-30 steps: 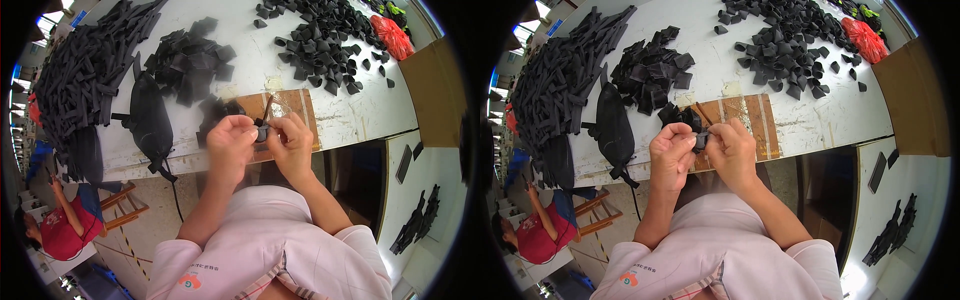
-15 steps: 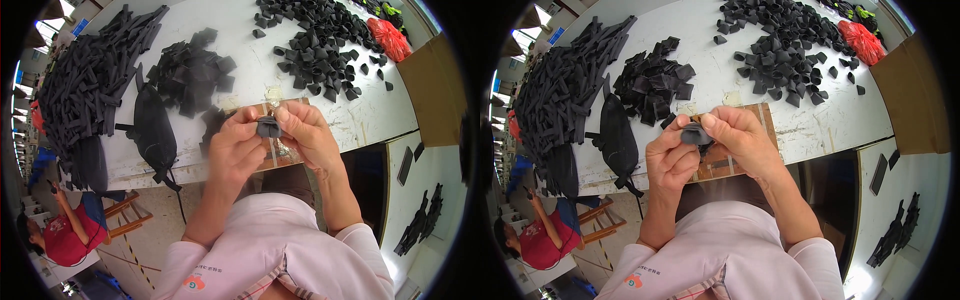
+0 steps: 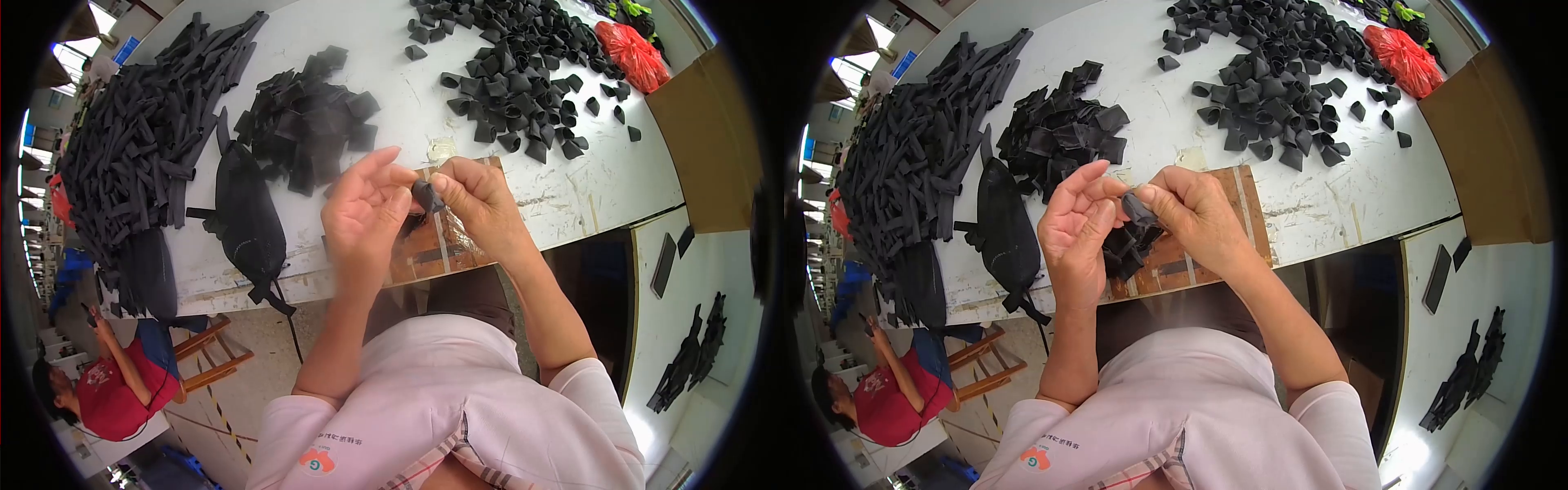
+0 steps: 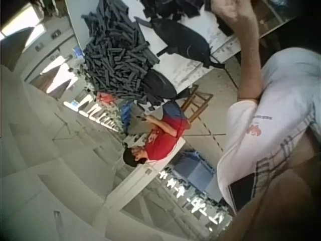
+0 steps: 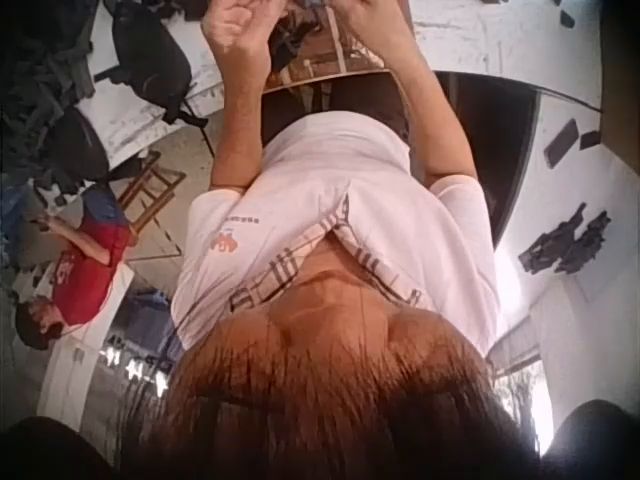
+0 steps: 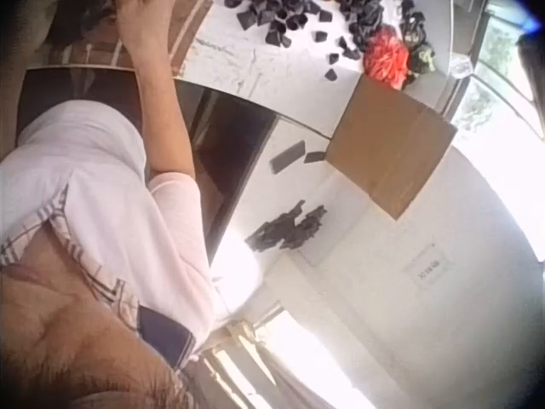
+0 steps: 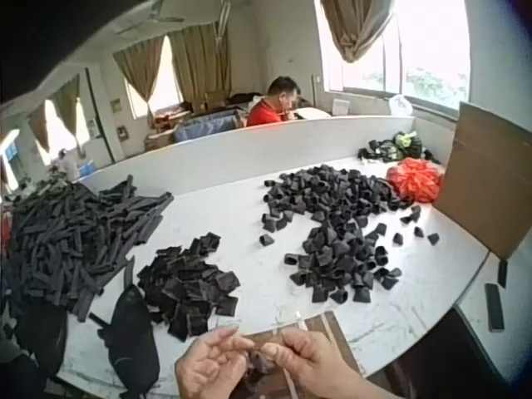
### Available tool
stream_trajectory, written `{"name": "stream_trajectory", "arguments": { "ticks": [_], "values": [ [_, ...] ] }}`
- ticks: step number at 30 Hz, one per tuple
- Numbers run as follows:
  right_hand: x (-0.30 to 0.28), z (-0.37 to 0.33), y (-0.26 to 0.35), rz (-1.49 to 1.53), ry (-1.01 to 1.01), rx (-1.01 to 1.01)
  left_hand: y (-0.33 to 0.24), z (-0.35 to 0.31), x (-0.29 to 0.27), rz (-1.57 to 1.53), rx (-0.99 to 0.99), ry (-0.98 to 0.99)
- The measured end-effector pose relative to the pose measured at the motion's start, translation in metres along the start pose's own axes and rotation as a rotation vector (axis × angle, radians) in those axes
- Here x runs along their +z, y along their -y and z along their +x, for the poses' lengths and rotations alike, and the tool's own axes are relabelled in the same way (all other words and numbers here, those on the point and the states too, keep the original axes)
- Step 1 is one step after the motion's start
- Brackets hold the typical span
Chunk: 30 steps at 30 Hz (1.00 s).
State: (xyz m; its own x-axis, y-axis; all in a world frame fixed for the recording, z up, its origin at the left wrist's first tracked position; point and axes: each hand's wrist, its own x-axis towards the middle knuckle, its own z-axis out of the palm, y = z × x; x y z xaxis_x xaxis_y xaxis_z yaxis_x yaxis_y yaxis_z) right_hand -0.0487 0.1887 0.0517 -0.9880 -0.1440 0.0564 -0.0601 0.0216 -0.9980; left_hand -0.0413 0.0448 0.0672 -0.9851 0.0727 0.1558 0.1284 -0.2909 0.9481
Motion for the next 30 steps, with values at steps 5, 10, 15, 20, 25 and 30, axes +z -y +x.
{"name": "stream_trajectory", "arguments": {
  "ticks": [5,10,15,20,25,30],
  "values": [
    [0.001,0.001,0.003,0.076,0.048,0.069,-0.009,0.012,-0.009,0.394,0.309,0.242],
    [-0.001,0.004,-0.001,-0.002,0.084,0.045,-0.013,0.011,-0.003,0.444,0.341,0.217],
    [-0.002,0.003,0.003,-0.074,0.076,0.06,-0.012,0.012,-0.005,0.561,0.38,0.191],
    [0.003,-0.016,0.018,-0.222,-0.265,-0.4,-0.001,0.009,-0.007,0.281,0.3,0.068],
    [0.012,-0.02,0.029,-0.457,-0.235,-0.503,-0.004,0.0,-0.013,-0.434,0.02,-0.006],
    [0.01,-0.014,0.032,-0.706,-0.263,-0.677,0.008,-0.004,-0.019,-0.431,0.009,-0.019]
  ]
}}
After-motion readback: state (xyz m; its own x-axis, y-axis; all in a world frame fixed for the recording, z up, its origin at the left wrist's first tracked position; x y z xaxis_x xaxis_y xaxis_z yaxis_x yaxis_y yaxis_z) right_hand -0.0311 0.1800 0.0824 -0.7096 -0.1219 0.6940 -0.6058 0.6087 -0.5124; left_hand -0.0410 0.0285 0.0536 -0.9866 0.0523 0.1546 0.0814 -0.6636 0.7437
